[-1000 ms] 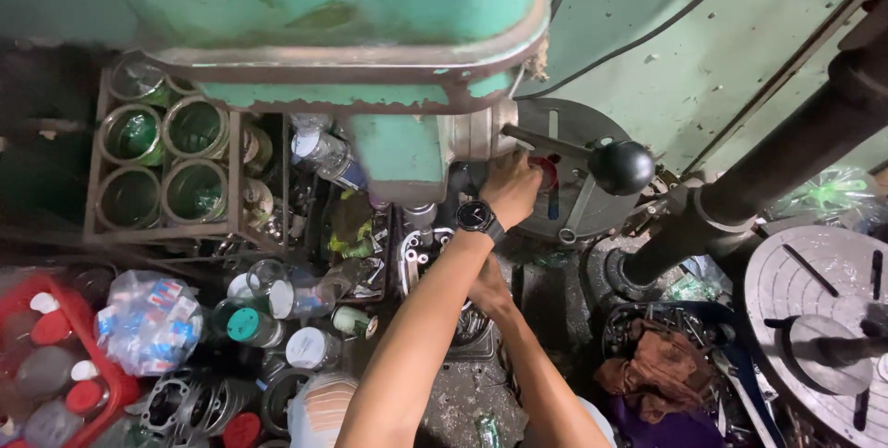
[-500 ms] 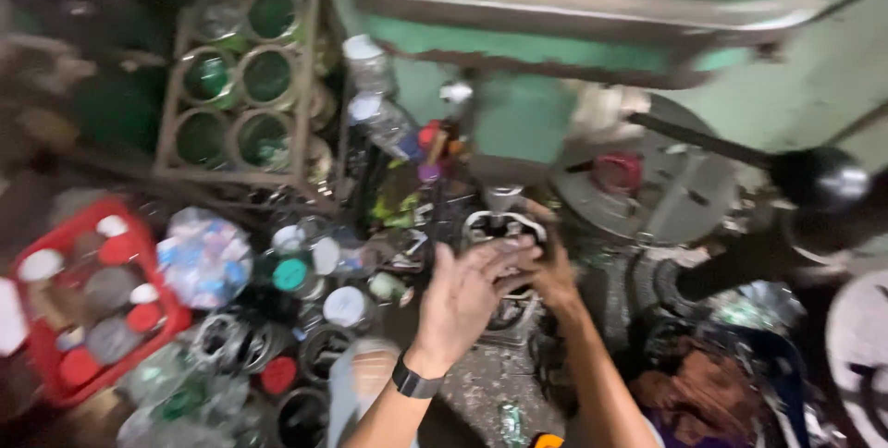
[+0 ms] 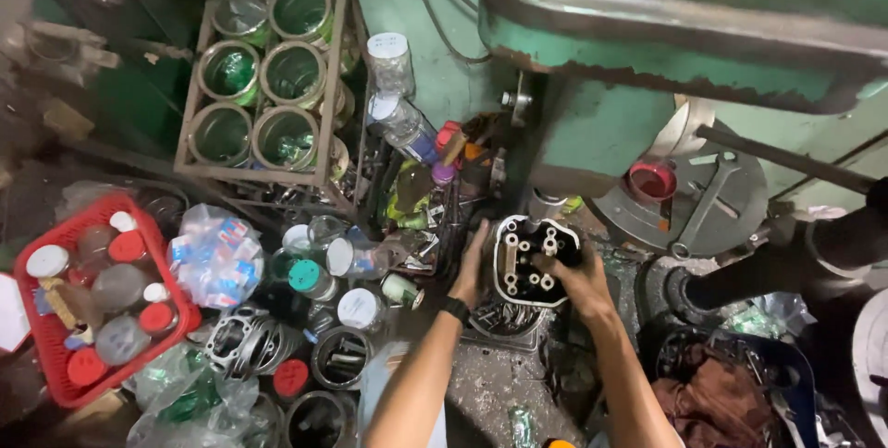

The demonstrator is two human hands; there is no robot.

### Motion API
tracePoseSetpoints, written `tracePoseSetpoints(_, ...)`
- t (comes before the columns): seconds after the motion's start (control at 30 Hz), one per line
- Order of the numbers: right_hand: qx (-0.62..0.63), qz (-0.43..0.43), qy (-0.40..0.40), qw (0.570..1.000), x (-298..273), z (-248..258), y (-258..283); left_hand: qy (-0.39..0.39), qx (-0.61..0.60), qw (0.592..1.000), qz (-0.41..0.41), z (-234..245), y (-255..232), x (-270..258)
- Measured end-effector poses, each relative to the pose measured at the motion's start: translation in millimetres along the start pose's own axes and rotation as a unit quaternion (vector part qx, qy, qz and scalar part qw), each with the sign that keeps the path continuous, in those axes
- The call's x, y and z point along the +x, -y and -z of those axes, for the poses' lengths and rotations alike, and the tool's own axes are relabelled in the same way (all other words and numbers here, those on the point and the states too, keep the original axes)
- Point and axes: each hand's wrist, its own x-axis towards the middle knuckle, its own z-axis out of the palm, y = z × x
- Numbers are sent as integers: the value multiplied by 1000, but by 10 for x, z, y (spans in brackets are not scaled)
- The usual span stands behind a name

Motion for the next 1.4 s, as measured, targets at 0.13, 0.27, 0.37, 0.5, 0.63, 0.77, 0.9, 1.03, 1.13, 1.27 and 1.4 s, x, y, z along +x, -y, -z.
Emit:
tracePoseSetpoints(0.13, 1, 20, 5, 1000, 24, 26, -47, 33, -76, 996, 23, 89, 163, 210)
tracePoseSetpoints(0.27, -4, 16, 7, 1000, 26, 29, -78, 32, -41, 999, -15, -54, 46, -13)
tracePoseSetpoints(0.37, -25, -1, 11, 1000, 64, 52, -172, 27, -38, 999, -21, -34, 48, -93)
tracePoseSetpoints(0.5, -60, 1, 11, 998, 74, 62, -204, 11, -71, 997, 5, 52, 164, 20)
tracePoseSetpoints(0.63, -36, 26, 14, 999, 30, 45, -136, 2, -85, 995, 47, -41, 49, -33)
tracePoseSetpoints(0.77, -36, 5, 17, 999, -16, 32, -40, 35, -123, 991, 45, 92, 172, 125)
tracePoseSetpoints(0.9, -66, -6, 18, 998, 19, 54, -96, 24, -118, 992, 33, 4, 95, 20)
tracePoseSetpoints(1.03, -46, -7, 23, 999, -2, 58, -57, 44, -119, 991, 36, -25, 83, 16)
tracePoseSetpoints(1.13, -45, -13, 28, 999, 8, 59, -68, -1, -107, 993, 49, -8, 113, 51)
tracePoseSetpoints(1.27, -16, 10, 40, 999, 8, 32, -27, 19, -120, 992, 24, 32, 132, 84)
tracePoseSetpoints(1.4, 6, 25, 49, 998, 41, 63, -111, 10, -127, 991, 37, 2, 124, 66)
